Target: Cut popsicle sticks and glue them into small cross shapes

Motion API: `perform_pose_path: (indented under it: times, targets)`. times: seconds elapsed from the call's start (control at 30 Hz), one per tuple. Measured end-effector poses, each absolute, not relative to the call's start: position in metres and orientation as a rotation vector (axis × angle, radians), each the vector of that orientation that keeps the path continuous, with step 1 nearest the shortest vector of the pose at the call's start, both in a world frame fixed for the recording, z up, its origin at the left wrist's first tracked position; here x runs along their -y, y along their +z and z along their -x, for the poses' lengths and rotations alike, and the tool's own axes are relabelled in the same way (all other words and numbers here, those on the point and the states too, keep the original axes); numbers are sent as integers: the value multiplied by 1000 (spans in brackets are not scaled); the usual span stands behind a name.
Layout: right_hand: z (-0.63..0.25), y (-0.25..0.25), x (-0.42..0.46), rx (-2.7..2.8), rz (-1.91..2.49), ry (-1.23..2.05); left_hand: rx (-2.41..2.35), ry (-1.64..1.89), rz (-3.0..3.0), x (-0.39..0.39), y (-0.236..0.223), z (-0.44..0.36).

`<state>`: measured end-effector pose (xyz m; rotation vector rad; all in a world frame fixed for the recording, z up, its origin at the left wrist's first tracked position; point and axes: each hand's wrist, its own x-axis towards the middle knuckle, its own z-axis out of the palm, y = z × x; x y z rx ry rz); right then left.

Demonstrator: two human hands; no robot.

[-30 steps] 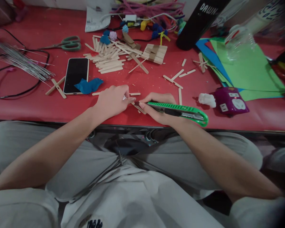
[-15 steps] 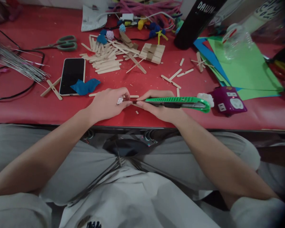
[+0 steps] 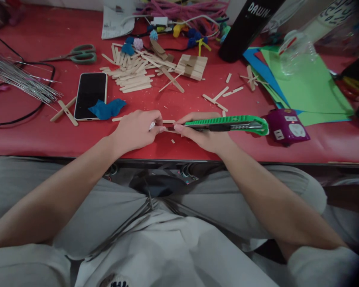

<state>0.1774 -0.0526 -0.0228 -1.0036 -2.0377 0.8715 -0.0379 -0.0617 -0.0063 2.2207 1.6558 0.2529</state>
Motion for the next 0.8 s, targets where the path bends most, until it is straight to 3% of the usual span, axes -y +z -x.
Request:
perform_pose_path:
  times: [0.2,0.8]
  targets:
    - [-187,-11,49,1751,1012,771,-1671,253,-2205,62,-8,36]
    - [-168,-22,60,1982,1094,719,-1684,254,-2294,65,-8,35]
